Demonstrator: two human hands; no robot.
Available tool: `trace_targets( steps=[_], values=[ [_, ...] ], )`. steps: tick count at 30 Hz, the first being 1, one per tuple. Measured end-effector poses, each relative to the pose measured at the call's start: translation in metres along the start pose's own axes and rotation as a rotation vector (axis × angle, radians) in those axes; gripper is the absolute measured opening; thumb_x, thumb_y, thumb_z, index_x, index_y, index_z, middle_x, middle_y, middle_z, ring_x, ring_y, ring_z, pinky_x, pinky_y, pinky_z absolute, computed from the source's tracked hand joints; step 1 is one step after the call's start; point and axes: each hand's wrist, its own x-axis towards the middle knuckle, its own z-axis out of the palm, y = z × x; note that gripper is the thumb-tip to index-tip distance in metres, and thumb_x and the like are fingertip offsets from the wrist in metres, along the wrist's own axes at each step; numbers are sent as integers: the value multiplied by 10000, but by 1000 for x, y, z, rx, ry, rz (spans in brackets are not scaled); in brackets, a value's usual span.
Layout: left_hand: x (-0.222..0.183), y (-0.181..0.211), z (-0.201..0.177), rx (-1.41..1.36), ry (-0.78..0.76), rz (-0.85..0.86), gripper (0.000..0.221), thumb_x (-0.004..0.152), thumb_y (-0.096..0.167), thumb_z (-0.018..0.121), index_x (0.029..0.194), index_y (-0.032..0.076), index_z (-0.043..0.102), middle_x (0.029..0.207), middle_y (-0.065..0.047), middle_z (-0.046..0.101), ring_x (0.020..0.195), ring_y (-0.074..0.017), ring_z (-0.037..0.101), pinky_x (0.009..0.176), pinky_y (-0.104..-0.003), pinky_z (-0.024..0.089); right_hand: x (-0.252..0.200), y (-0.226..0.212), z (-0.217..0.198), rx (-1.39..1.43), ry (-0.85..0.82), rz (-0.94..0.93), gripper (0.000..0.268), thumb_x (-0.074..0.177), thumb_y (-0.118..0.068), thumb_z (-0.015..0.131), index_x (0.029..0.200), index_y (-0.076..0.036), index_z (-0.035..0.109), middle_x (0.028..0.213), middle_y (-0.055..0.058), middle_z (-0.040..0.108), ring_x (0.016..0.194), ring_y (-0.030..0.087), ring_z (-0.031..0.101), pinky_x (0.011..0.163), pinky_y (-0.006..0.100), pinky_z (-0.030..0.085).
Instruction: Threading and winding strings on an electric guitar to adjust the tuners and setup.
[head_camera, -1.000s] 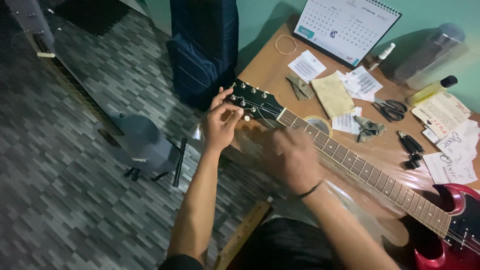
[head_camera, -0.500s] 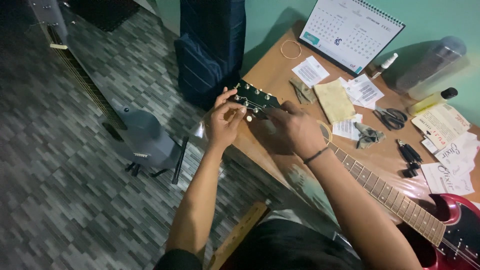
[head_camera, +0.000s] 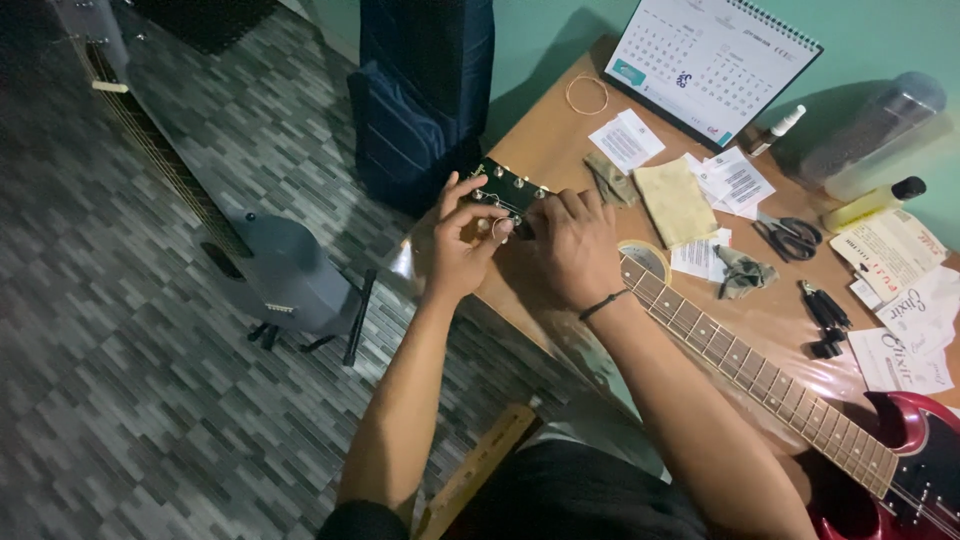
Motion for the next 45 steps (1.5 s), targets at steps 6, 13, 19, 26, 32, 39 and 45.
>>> trace_targets(
  steps=[6,13,19,26,32,39,45],
  values=[
    [2,1,3,38,-9,-1,107,934,259,809,980,162,804,1370,-20,604,1516,-342,298,1238,-570,188,-2,-16,-7,-113,70,-19,190,1013,-307,673,923,-140,663,833,7,547,842,232,543,717,353,340],
    [-8,-26,12,-28,28,-17,190,962,320,760,940,132,778,1330,-46,633,1495,-310,353,1256,-555,160,6,-37,-23,-171,43,37,187,1002,-318,677,905,-158,682,831,-1,558,834,219,505,749,358,310],
    [7,33,-8,-123,-42,-45,155,1006,198,705,974,51,738,1404,-116,578,973,-179,736,1242,-600,261,4,-30,-14,-125,10,17,124,971,-277,665,926,-162,669,852,18,576,860,247,516,750,378,309],
    [8,16,-6,228,-118,-105,201,939,376,776,966,177,791,1394,-42,602,1485,-417,347,1184,-581,314,-18,0,-42,-58,-31,-34,81,887,-220,739,896,-149,703,839,40,619,849,261,566,748,374,349],
    [29,41,-22,425,-315,-162,173,942,389,748,996,227,777,1444,-39,575,1465,-421,389,1153,-570,375,-57,23,-59,-31,-15,6,134,856,-218,751,967,-183,685,869,17,598,853,248,580,758,354,360],
    [-3,-13,1,116,-125,-147,159,982,279,732,990,121,750,1432,-114,561,1506,-477,257,1179,-618,292,-67,27,-46,-222,-130,57,153,894,-230,657,961,-112,587,915,64,528,880,279,531,754,380,360],
    [2,10,1,65,-68,-119,183,979,306,746,985,124,768,1420,-94,551,1527,-443,215,1207,-615,224,-63,23,-50,-317,-187,20,193,843,-221,593,955,-73,542,908,78,496,895,297,508,763,389,333]
  ],
)
